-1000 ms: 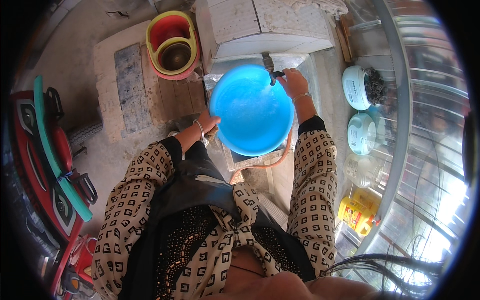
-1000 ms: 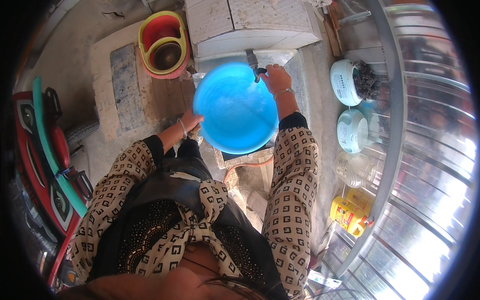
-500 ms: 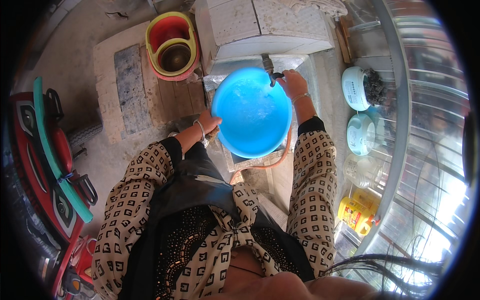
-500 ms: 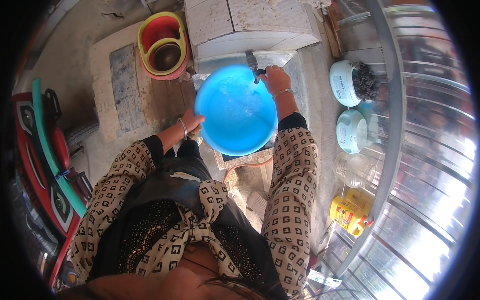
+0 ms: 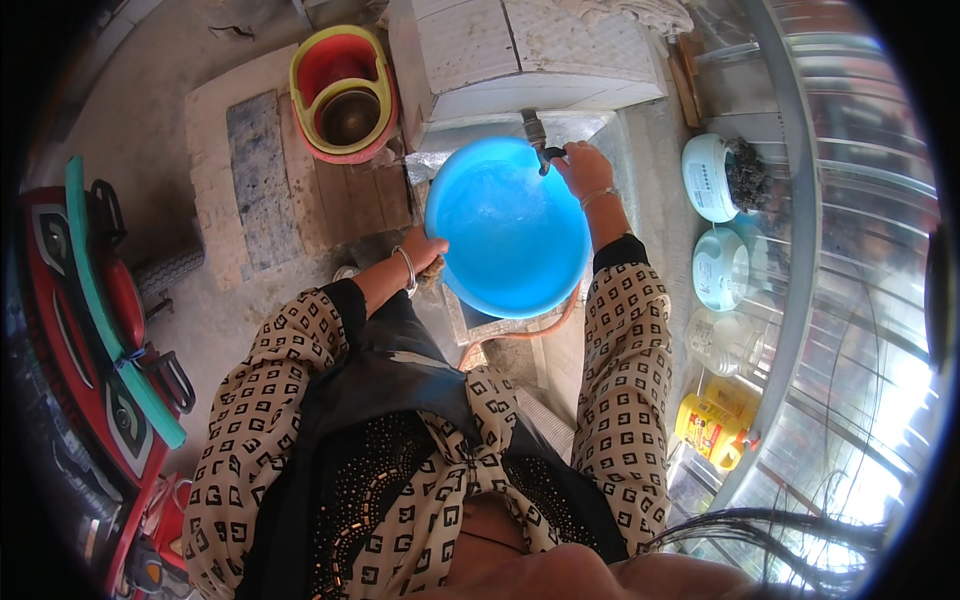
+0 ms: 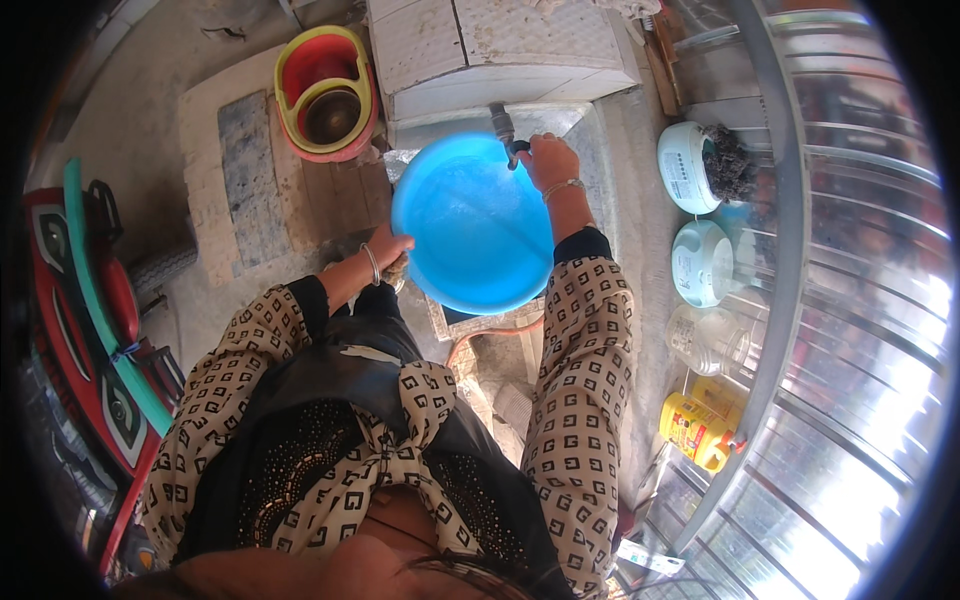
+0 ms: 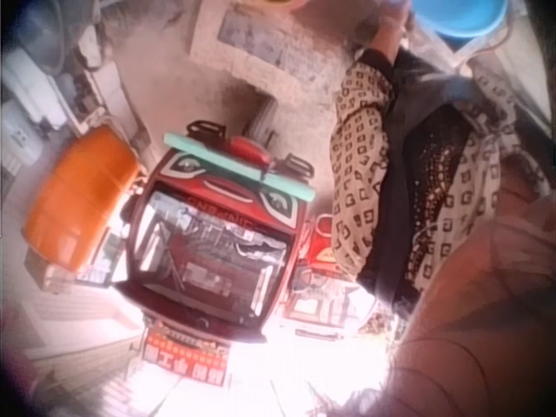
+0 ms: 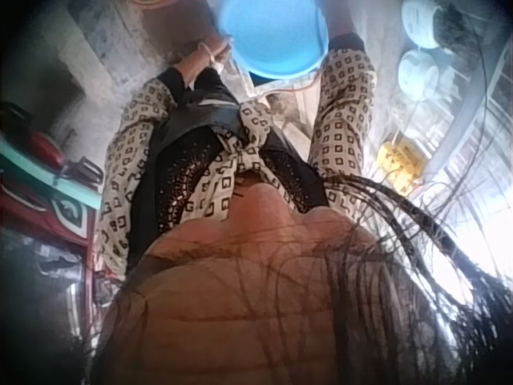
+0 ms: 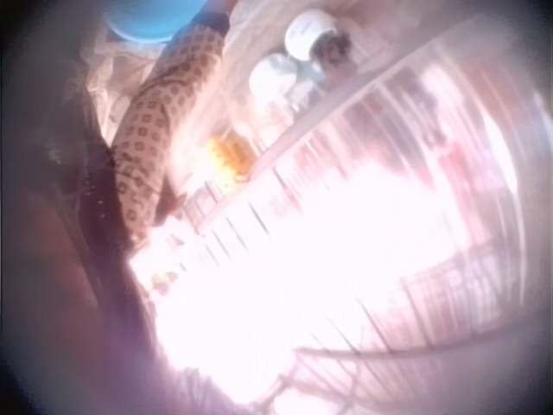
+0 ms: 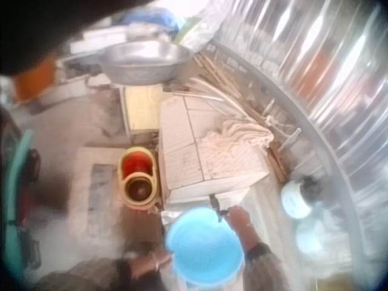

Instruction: The person washes a cloth under running water in a blue basin, then carries the basin to a room and places it on the floor. They then handle a yellow bottle and a metal bowl on a table.

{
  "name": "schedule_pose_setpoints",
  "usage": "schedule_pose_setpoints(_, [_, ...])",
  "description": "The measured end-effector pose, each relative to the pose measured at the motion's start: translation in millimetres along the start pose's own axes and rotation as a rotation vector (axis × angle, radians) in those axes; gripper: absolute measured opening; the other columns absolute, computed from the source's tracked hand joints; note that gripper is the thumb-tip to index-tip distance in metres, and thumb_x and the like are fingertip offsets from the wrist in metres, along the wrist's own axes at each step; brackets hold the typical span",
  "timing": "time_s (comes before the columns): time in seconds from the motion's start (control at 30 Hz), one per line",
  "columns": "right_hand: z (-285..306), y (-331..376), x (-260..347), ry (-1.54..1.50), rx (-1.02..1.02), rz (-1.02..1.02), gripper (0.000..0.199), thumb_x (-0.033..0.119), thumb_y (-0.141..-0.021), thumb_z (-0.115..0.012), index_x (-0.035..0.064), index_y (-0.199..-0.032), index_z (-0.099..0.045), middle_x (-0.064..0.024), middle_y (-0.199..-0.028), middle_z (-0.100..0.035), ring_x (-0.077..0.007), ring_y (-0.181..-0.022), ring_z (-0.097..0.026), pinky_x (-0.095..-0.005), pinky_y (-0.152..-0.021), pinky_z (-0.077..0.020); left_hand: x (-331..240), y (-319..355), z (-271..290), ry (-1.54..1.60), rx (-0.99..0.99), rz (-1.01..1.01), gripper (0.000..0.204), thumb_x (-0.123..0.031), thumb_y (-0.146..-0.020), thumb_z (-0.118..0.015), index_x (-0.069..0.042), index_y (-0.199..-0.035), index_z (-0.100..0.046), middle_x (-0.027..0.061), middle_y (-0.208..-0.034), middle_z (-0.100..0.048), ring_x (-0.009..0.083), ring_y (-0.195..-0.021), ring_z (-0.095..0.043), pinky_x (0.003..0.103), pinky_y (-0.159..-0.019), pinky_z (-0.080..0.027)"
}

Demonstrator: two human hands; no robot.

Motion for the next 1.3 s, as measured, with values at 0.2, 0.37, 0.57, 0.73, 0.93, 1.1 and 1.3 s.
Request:
schedule_pose_setpoints(0.2, [-3.1, -1.7, -5.1, -0.068, -0.06, -0.007, 0.026, 0.031, -0.078, -0.063, 0.0064, -0.088, -0.063, -0.0096, -0.088, -0.061, -0.0271, -0.084, -0.059, -0.0373, -0.072, -0.0491, -4.0, -15.4, 17.5, -0.055, -0.035, -0.083, 0.014, -0.003, -0.071, -0.056, -0.004, -0.064, -0.043, 0.0027, -0.05, -0.039, 0.0109, -0.034, -0.035, 0.028, -0.034, -0.025])
schedule_pose_setpoints(0.37, [-3.4, 6.4, -4.7, -0.197, -0.158, -0.004, 0.029, 0.028, -0.077, -0.064, 0.0049, -0.095, -0.063, -0.0105, -0.091, -0.061, -0.0277, -0.086, -0.059, -0.0364, -0.073, -0.0487, 22.6, -49.8, 52.0, -0.089, -0.039, -0.098, 0.011, -0.003, -0.071, -0.055, -0.003, -0.066, -0.045, 0.0023, -0.049, -0.038, 0.0107, -0.034, -0.036, 0.028, -0.033, -0.026])
schedule_pose_setpoints(0.57, [-10.2, 10.1, -10.0, -0.319, -0.184, -0.029, 0.03, 0.025, -0.077, -0.066, 0.0035, -0.098, -0.062, -0.0109, -0.092, -0.061, -0.0279, -0.085, -0.059, -0.0356, -0.074, -0.0478, 54.9, -84.0, 81.6, -0.146, -0.032, -0.034, 0.009, -0.004, -0.071, -0.055, -0.002, -0.068, -0.047, 0.0026, -0.048, -0.04, 0.0108, -0.035, -0.039, 0.028, -0.033, -0.027])
schedule_pose_setpoints(0.73, [-11.5, 9.6, -13.4, -0.443, -0.205, -0.042, 0.029, 0.02, -0.075, -0.068, 0.0015, -0.096, -0.062, -0.0109, -0.091, -0.062, -0.0242, -0.078, -0.061, -0.0331, -0.069, -0.0485, 64.8, -97.2, 99.3, -0.192, -0.079, -0.065, 0.009, -0.005, -0.071, -0.055, -0.002, -0.067, -0.048, 0.0032, -0.049, -0.042, 0.0112, -0.035, -0.041, 0.028, -0.033, -0.028])
schedule_pose_setpoints(0.93, [-13.9, 11.4, -17.0, -0.473, -0.195, -0.058, 0.028, 0.017, -0.076, -0.068, 0.0005, -0.098, -0.061, -0.0111, -0.091, -0.063, -0.0226, -0.076, -0.062, -0.0301, -0.067, -0.0494, 69.3, -103.5, 108.7, -0.225, -0.074, -0.054, 0.009, -0.006, -0.071, -0.056, -0.001, -0.066, -0.049, 0.0035, -0.049, -0.044, 0.0118, -0.037, -0.043, 0.029, -0.035, -0.03])
schedule_pose_setpoints(1.1, [-12.6, 10.4, -13.8, -0.467, -0.192, -0.049, 0.028, 0.017, -0.075, -0.068, 0.0001, -0.097, -0.061, -0.0111, -0.09, -0.062, -0.0234, -0.076, -0.062, -0.0311, -0.068, -0.0487, 77.4, -114.5, 116.5, -0.342, -0.034, 0.028, 0.013, -0.01, -0.071, -0.057, 0.001, -0.078, -0.055, 0.0091, -0.061, -0.054, 0.0172, -0.049, -0.052, 0.034, -0.045, -0.04])
schedule_pose_setpoints(1.3, [-10.4, 9.5, -14.2, -0.459, -0.164, -0.095, 0.028, 0.017, -0.075, -0.068, 0.0007, -0.097, -0.062, -0.0109, -0.091, -0.062, -0.0227, -0.077, -0.062, -0.0306, -0.07, -0.0486, 63.5, -111.0, 100.8, -0.419, -0.103, -0.068, 0.025, -0.01, -0.072, -0.056, 0.001, -0.094, -0.056, 0.0117, -0.072, -0.059, 0.0207, -0.061, -0.057, 0.038, -0.054, -0.045])
Point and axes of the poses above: each hand's wrist, its own y-axis away from the middle knuckle, its own z-axis out of the back of the hand, x = y × z, the point moved 9 cm from there along -y, towards the middle knuckle
